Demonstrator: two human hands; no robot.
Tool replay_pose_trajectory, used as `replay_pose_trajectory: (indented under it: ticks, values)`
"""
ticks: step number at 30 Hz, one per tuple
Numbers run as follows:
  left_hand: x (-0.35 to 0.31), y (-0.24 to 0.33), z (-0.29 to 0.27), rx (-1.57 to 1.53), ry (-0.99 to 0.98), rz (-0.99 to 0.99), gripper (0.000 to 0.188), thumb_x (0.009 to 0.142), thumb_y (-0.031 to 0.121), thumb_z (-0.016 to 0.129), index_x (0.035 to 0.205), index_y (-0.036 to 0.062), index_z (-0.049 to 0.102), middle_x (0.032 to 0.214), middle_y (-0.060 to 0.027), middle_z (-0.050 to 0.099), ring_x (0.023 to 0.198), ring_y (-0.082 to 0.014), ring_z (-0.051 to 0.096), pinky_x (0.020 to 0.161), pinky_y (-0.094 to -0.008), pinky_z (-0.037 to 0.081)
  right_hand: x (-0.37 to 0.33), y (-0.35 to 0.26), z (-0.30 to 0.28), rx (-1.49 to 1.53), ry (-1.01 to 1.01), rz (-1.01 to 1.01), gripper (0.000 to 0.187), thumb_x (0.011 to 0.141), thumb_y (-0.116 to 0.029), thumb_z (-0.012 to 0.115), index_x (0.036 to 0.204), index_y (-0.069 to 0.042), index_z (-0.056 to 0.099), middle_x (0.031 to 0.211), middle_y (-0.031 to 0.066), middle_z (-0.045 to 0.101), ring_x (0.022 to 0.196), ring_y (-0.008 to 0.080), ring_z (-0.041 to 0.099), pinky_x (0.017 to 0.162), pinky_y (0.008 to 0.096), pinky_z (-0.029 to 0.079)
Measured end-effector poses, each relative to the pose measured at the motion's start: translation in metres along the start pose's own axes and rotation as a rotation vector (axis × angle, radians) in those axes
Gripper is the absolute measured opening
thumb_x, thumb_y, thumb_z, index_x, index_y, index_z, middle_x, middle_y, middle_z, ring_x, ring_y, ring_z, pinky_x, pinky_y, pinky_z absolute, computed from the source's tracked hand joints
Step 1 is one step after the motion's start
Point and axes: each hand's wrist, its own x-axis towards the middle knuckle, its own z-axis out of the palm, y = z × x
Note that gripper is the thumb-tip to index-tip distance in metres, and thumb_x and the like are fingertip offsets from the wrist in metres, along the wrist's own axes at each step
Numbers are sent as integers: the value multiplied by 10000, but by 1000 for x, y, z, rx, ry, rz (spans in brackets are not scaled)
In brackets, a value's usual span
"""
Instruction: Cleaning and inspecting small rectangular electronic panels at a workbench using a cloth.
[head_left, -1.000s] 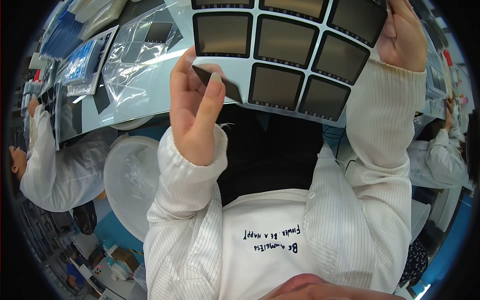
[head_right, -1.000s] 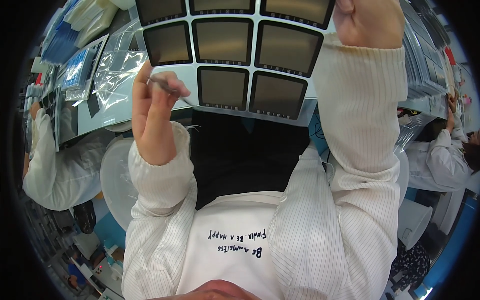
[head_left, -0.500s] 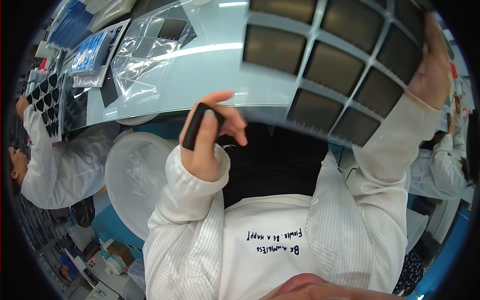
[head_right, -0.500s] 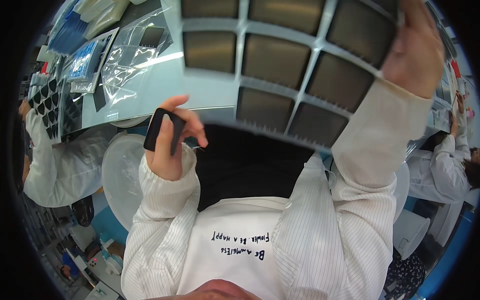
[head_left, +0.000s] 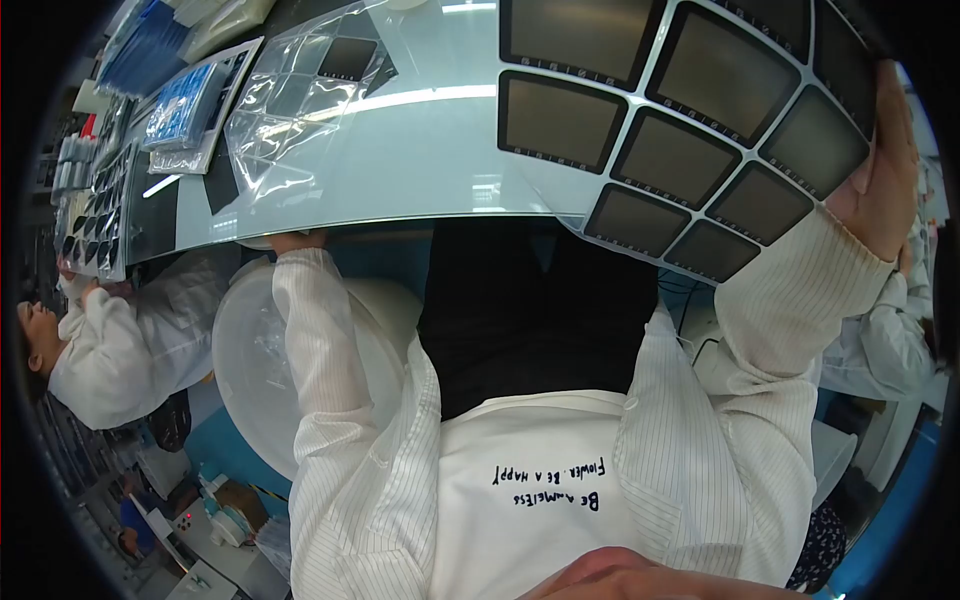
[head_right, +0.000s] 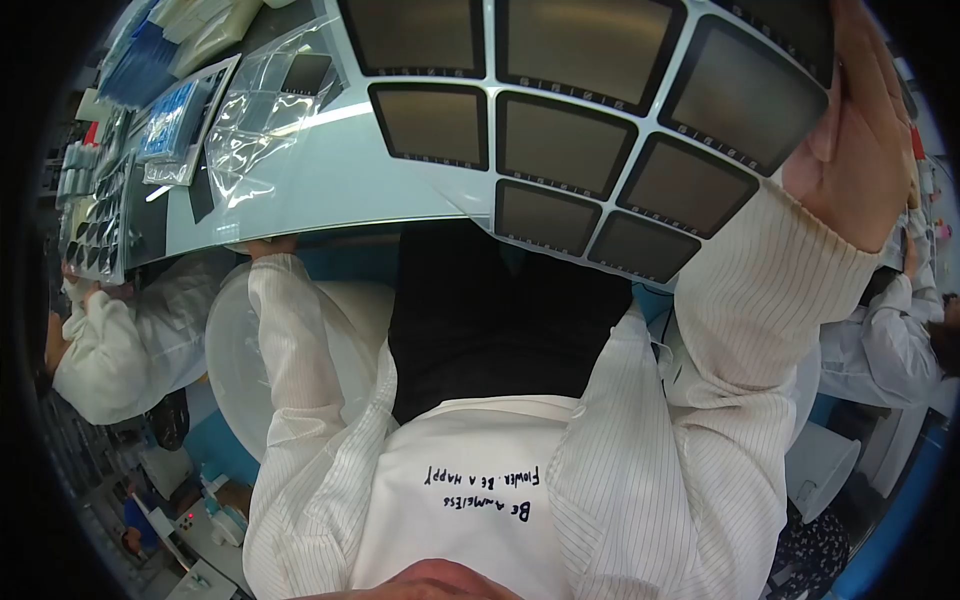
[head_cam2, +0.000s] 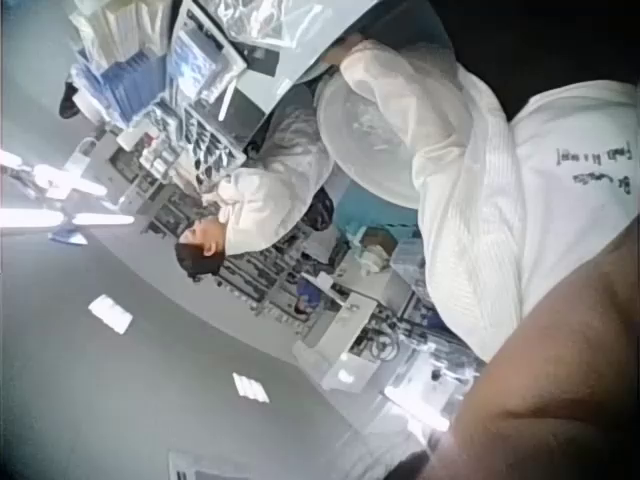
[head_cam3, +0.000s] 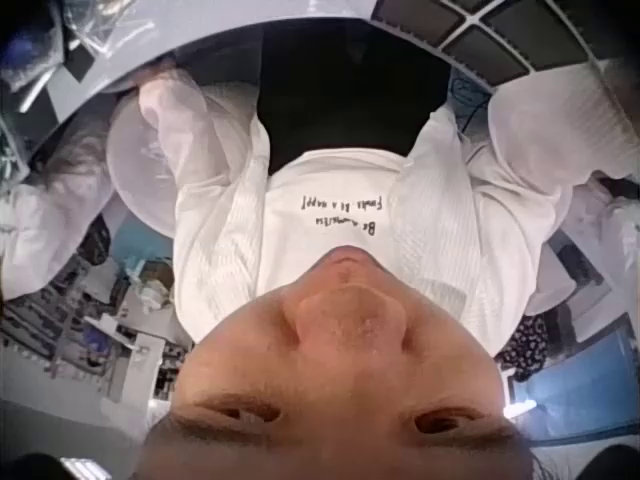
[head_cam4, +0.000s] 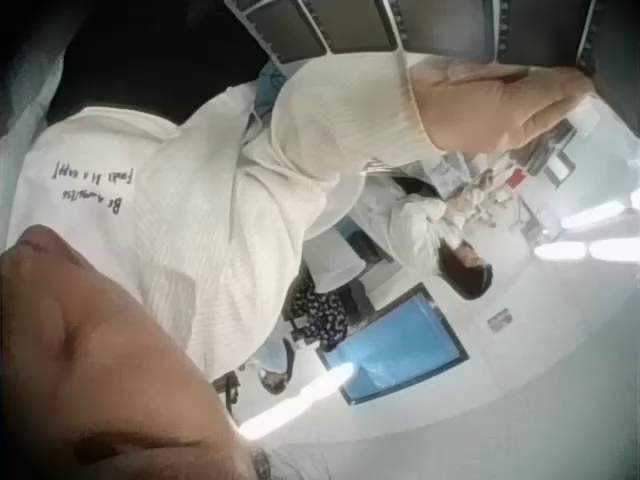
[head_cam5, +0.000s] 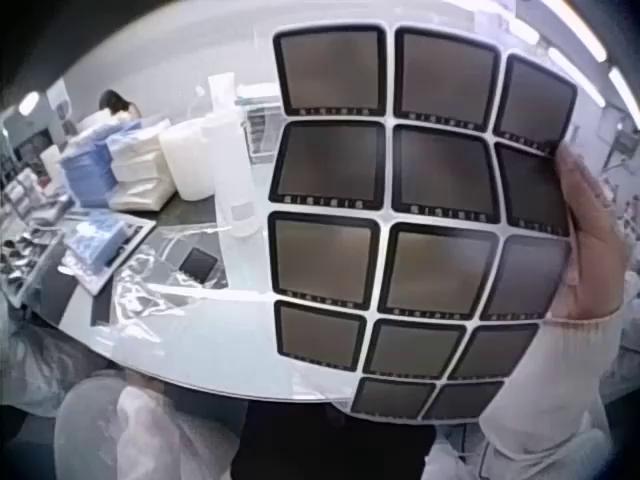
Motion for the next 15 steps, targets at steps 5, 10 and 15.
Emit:
replay_pose_trajectory:
  ticks: [5,10,15]
  values:
    - [-65,1,47,382,6,-420,432,860,236,572,1250,84,462,1170,-134,543,1044,-293,553,830,-415,523,-17,-7,51,35,54,-32,310,963,-139,423,1226,-12,524,841,51,640,540,71,467,505,175,419]
    - [-148,50,113,1239,-1093,-248,385,818,204,633,1135,-11,590,952,-122,656,844,-230,644,742,-319,531,-28,-13,97,38,220,-68,302,957,-144,438,1216,-16,524,999,83,641,749,128,628,655,194,504]
    - [-168,59,155,605,-911,284,711,802,403,657,1281,-66,422,1105,-177,591,956,-235,607,830,-328,479,-25,-9,111,243,214,127,237,950,-161,462,1102,-11,564,767,58,608,514,92,480,473,192,393]
